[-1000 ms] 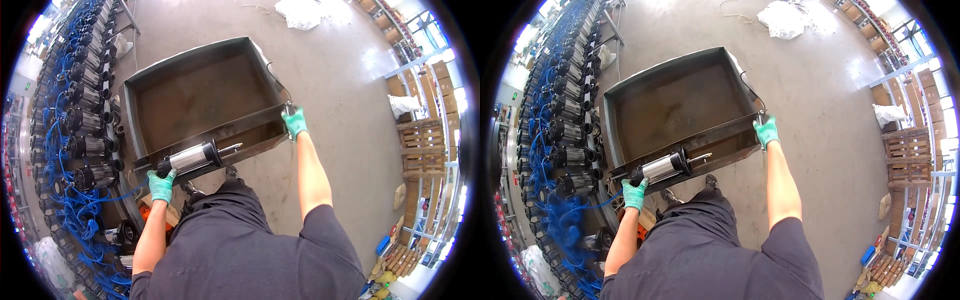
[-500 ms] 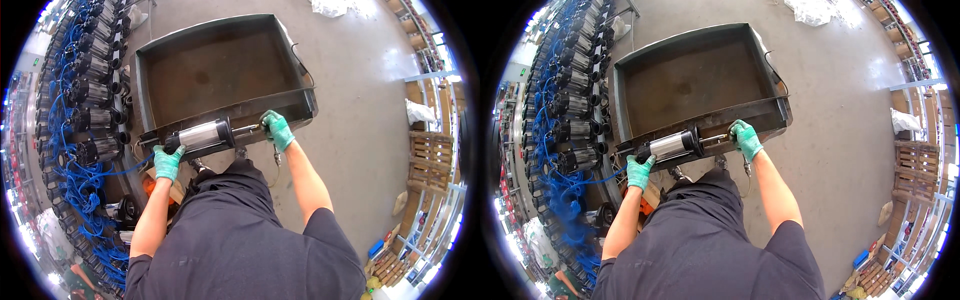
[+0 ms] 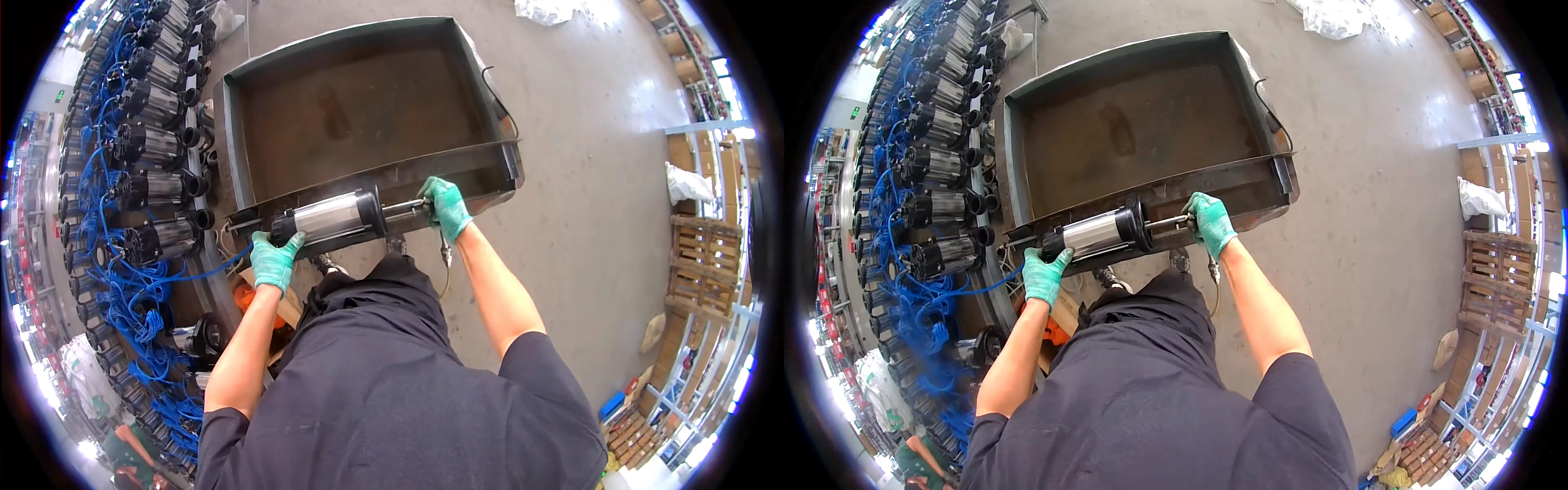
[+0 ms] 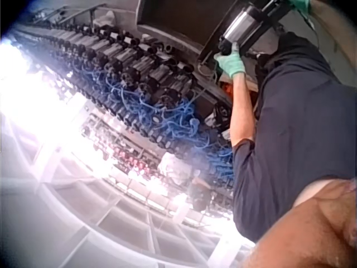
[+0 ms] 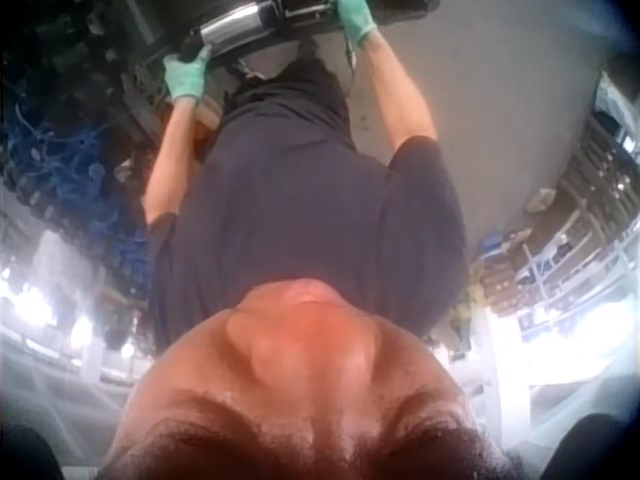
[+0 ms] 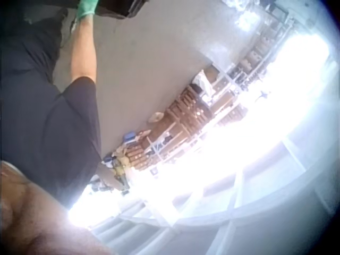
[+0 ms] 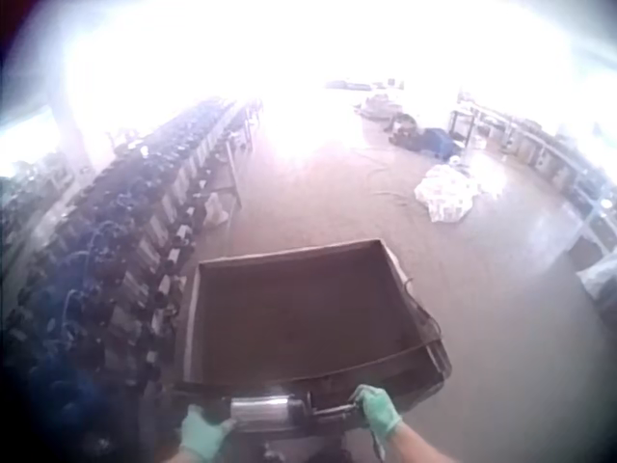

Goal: The person tests submersible pumps by picking them up from a table, connecting an air line to each pump, submerging it into a water tank, and removing it.

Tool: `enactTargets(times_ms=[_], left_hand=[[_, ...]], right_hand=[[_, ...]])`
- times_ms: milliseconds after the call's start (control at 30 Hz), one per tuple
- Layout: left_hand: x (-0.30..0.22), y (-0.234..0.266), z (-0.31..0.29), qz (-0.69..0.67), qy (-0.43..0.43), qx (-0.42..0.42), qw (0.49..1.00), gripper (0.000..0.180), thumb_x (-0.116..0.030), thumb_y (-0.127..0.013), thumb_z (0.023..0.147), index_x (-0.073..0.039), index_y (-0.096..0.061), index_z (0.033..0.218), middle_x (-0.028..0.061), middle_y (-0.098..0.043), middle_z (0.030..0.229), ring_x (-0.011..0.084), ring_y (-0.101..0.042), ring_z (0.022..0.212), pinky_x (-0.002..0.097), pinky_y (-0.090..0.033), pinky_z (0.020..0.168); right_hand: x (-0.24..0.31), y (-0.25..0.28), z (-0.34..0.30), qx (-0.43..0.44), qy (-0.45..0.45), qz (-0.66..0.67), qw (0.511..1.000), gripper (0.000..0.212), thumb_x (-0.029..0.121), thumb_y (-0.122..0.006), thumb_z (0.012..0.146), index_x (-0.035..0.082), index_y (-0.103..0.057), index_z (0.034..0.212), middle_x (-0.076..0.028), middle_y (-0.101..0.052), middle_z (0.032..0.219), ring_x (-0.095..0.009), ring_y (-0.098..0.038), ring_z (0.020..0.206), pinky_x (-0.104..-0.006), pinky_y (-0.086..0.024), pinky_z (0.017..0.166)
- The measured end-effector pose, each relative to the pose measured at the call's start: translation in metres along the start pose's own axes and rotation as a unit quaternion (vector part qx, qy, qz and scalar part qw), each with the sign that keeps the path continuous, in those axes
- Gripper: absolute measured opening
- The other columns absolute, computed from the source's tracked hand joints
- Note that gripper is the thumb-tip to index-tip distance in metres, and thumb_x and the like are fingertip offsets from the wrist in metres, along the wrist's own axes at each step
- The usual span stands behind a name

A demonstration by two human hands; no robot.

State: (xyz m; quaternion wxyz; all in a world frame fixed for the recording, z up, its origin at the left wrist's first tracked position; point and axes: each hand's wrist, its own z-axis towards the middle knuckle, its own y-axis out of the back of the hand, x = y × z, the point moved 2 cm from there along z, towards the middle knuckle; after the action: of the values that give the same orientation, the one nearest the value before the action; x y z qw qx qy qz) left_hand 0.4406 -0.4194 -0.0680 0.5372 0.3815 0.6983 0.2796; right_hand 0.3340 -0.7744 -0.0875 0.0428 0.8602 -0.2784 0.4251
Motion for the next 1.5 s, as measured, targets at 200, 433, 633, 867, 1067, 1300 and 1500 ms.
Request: enactTargets(times_ms=[200, 433, 633, 867, 1067, 1300, 1500], left_hand=[[-0.006, 0.001, -0.002, -0.018, 0.017, 0.010, 1.000, 0.069, -0.041, -0.092, 0.071, 0.004, -0.056, 0.109, 0.0205, -0.072, 0.097, 0.0321, -0.070, 0.089, 0.0407, -0.054, 0.083], [0.001, -0.006, -0.002, -0.062, -0.005, 0.012, 0.998, 0.070, -0.037, -0.091, 0.074, 0.004, -0.051, 0.114, 0.0183, -0.070, 0.100, 0.0281, -0.067, 0.089, 0.0388, -0.052, 0.086], [0.005, -0.012, 0.000, -0.100, -0.008, 0.013, 0.995, 0.066, -0.036, -0.089, 0.078, 0.004, -0.051, 0.114, 0.0134, -0.067, 0.101, 0.0218, -0.062, 0.090, 0.0349, -0.051, 0.086], [0.022, -0.006, -0.004, -0.111, 0.029, -0.006, 0.993, 0.061, -0.031, -0.090, 0.076, 0.002, -0.052, 0.111, 0.0165, -0.070, 0.099, 0.0237, -0.066, 0.089, 0.0370, -0.053, 0.084], [-0.009, 0.001, -0.006, -0.054, 0.048, 0.078, 0.994, 0.097, -0.056, -0.083, 0.074, 0.009, -0.044, 0.135, 0.0342, -0.059, 0.129, 0.0435, -0.058, 0.123, 0.0442, -0.047, 0.104], [0.039, 0.053, 0.027, 0.140, -0.129, -0.076, 0.979, 0.042, -0.037, -0.062, 0.097, -0.004, -0.063, 0.122, 0.0226, -0.065, 0.114, 0.0406, -0.062, 0.106, 0.0485, -0.050, 0.093], [0.159, 0.057, 0.110, 0.052, -0.067, -0.067, 0.994, 0.035, -0.030, -0.058, 0.101, -0.006, -0.060, 0.126, 0.0186, -0.068, 0.097, 0.0343, -0.067, 0.085, 0.0436, -0.055, 0.077]], right_hand=[[-0.005, 0.006, 0.004, 0.008, 0.001, -0.015, 1.000, 0.029, 0.011, -0.042, 0.094, 0.012, -0.061, 0.072, 0.004, -0.049, 0.058, -0.006, -0.045, 0.045, -0.0245, -0.030, 0.039], [-0.007, 0.024, -0.001, 0.093, 0.002, 0.019, 0.995, 0.010, 0.010, -0.051, 0.094, 0.010, -0.059, 0.100, 0.002, -0.054, 0.071, -0.007, -0.048, 0.052, -0.0242, -0.035, 0.043], [0.015, 0.154, 0.022, -0.121, 0.196, -0.340, 0.912, 0.022, 0.016, -0.056, 0.098, 0.005, -0.054, 0.116, -0.018, -0.071, 0.096, -0.030, -0.071, 0.080, -0.0412, -0.057, 0.071], [0.074, 0.172, 0.060, -0.181, 0.004, -0.714, 0.676, 0.030, 0.025, -0.054, 0.096, 0.005, -0.063, 0.116, -0.028, -0.068, 0.115, -0.044, -0.066, 0.107, -0.0525, -0.053, 0.092], [0.079, 0.188, 0.065, -0.246, 0.069, -0.705, 0.661, 0.034, 0.034, -0.057, 0.096, 0.002, -0.065, 0.103, -0.028, -0.070, 0.105, -0.046, -0.066, 0.103, -0.0539, -0.052, 0.087], [0.083, 0.135, 0.042, -0.240, 0.191, -0.557, 0.772, 0.038, 0.035, -0.061, 0.099, 0.006, -0.059, 0.124, -0.021, -0.073, 0.098, -0.039, -0.071, 0.089, -0.0472, -0.055, 0.079], [0.074, -0.111, -0.038, -0.052, 0.316, -0.442, 0.838, 0.032, 0.031, -0.064, 0.099, 0.004, -0.064, 0.117, -0.019, -0.072, 0.098, -0.030, -0.070, 0.084, -0.0392, -0.055, 0.078]])
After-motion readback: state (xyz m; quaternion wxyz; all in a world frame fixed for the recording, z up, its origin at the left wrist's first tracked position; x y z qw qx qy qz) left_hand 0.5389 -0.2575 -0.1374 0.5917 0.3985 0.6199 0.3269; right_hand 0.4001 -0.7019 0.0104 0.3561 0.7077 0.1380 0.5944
